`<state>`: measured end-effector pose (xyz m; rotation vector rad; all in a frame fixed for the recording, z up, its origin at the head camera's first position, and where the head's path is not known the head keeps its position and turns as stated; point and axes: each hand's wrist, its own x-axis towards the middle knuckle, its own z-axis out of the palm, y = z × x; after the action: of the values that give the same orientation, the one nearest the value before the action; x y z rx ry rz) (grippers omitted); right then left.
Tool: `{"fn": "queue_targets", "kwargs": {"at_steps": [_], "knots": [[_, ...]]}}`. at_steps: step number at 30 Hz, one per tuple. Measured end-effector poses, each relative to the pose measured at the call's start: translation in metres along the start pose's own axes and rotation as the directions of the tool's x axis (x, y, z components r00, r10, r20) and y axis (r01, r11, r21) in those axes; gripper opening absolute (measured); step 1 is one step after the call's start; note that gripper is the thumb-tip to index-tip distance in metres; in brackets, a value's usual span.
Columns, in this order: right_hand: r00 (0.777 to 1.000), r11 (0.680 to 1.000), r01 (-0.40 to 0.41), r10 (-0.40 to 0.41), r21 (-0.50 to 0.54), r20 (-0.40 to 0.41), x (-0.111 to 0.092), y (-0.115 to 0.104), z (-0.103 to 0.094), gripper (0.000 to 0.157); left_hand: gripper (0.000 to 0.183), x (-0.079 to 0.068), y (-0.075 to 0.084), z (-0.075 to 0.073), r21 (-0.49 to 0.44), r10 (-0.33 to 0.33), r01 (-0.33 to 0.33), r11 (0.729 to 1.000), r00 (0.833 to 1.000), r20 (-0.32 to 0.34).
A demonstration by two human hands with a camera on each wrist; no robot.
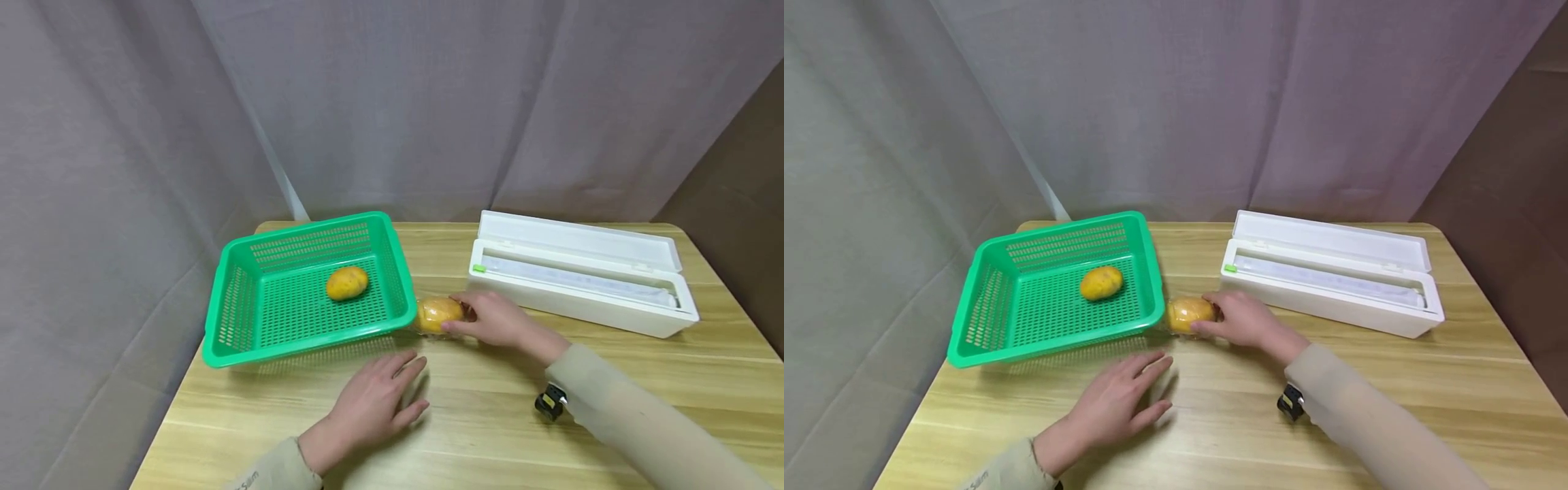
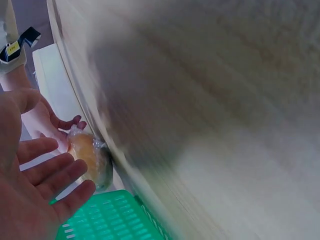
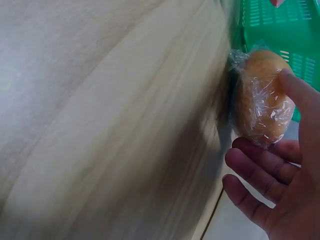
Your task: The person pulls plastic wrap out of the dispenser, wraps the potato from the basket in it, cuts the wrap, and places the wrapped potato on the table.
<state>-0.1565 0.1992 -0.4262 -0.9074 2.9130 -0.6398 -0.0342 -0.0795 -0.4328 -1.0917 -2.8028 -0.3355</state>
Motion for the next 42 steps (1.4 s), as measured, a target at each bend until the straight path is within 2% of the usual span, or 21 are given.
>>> {"fn": "queue_targets", "kwargs": {"at_steps": [6, 12, 19, 25, 29, 32, 37, 42], "knots": [[1.000, 1.000, 0.004, -0.004, 0.015, 0.030, 0.003, -0.002, 0.000, 0.072, 0.066, -0.002, 0.003, 0.001, 0.013, 0.011, -0.011, 1.000, 1.000, 0.019], [0.999, 1.000, 0.010, -0.011, 0.024, 0.038, -0.001, -0.004, 0.000, 0.069, 0.063, 0.000, 0.009, -0.005, -0.004, 0.029, -0.028, 1.000, 0.999, 0.036], [0.998, 1.000, -0.017, 0.016, 0.011, 0.053, -0.007, -0.007, -0.003, 0.077, 0.061, 0.006, 0.018, -0.016, -0.008, 0.065, -0.065, 0.998, 0.998, 0.001], [0.996, 0.997, -0.053, 0.048, 0.063, 0.073, -0.016, -0.008, -0.012, 0.082, 0.063, 0.019, 0.023, -0.026, -0.028, 0.083, -0.084, 0.996, 0.996, -0.045], [0.997, 0.996, -0.058, 0.055, 0.062, 0.049, -0.029, -0.007, -0.028, 0.074, 0.065, 0.035, 0.028, -0.039, -0.053, 0.075, -0.079, 0.995, 0.993, -0.086], [0.998, 0.998, -0.060, 0.060, 0.031, 0.021, -0.043, -0.004, -0.044, 0.065, 0.066, 0.050, 0.035, -0.051, -0.023, 0.066, -0.068, 0.997, 0.993, -0.102], [0.994, 0.993, -0.107, 0.105, -0.048, -0.044, -0.072, 0.007, -0.074, 0.056, 0.063, 0.089, 0.048, -0.064, 0.059, 0.076, -0.070, 0.996, 0.992, -0.105], [0.981, 0.977, -0.171, 0.158, -0.124, -0.114, -0.099, 0.019, -0.098, 0.054, 0.059, 0.132, 0.057, -0.065, 0.123, 0.079, -0.067, 0.990, 0.992, -0.094]]}}
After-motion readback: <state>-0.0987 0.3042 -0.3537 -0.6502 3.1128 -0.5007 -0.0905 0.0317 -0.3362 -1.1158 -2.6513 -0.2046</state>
